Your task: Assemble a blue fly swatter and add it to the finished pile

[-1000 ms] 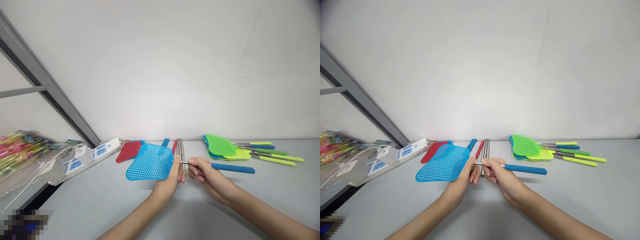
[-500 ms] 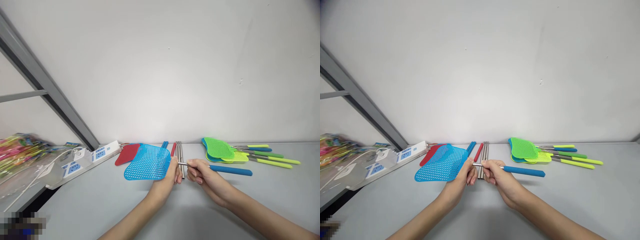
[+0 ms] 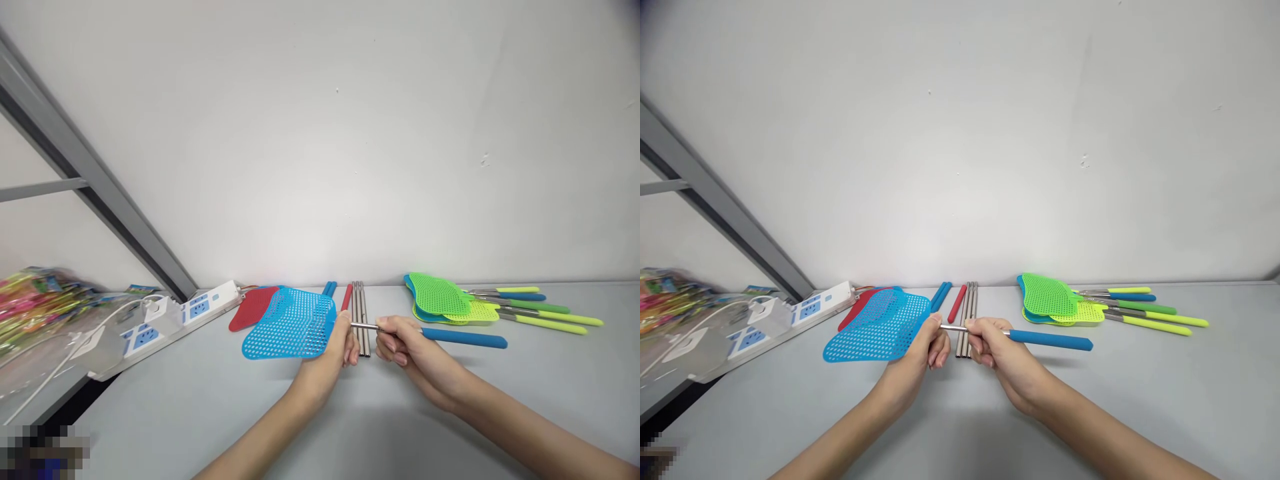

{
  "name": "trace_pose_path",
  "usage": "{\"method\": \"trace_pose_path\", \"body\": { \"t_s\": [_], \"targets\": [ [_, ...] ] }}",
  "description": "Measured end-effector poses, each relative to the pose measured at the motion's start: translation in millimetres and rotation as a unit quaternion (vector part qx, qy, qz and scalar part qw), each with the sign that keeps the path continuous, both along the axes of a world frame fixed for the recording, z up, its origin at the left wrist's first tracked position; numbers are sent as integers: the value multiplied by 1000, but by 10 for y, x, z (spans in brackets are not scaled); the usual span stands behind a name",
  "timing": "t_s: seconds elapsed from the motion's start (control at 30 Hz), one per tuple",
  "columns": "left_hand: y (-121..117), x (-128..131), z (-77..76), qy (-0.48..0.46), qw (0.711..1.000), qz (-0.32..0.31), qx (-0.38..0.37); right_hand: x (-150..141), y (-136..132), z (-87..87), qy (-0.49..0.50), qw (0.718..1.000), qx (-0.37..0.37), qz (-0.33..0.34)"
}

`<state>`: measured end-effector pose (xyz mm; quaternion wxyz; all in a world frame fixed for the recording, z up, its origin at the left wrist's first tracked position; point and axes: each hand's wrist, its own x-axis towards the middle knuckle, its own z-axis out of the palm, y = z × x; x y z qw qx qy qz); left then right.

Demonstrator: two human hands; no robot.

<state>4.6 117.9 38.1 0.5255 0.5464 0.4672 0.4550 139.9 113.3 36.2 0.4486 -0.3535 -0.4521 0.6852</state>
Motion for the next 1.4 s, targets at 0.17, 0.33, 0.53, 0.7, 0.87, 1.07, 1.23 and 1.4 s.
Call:
{"method": "trace_pose_path", "body": {
  "t_s": [0.17,0.33,0.53,0.7,0.87,1.07,1.23,1.4],
  "targets": [
    [-7,7,22,-7,1000,2,0,3,13,3,27,1000,4,5],
    [-19,20,-36,-12,1000,-1,9,41,36,20,5,1000,-5,30],
    [-12,72,-152,-85,996,33,-14,39,52,-14,13,997,-23,79],
    [-35,89,-171,-127,991,-7,-37,24,34,-32,40,996,-23,77],
    [-99,51,-232,-106,993,-45,-4,58,19,-61,62,990,-62,110],
    [-173,-13,-299,24,995,-27,91,77,22,-71,82,977,-135,147],
    [-169,-37,-329,18,995,-11,93,46,-3,-52,73,980,-125,133],
    [-169,-12,-400,-9,996,-51,78,-12,-65,-54,76,980,-108,147]
  ]
}}
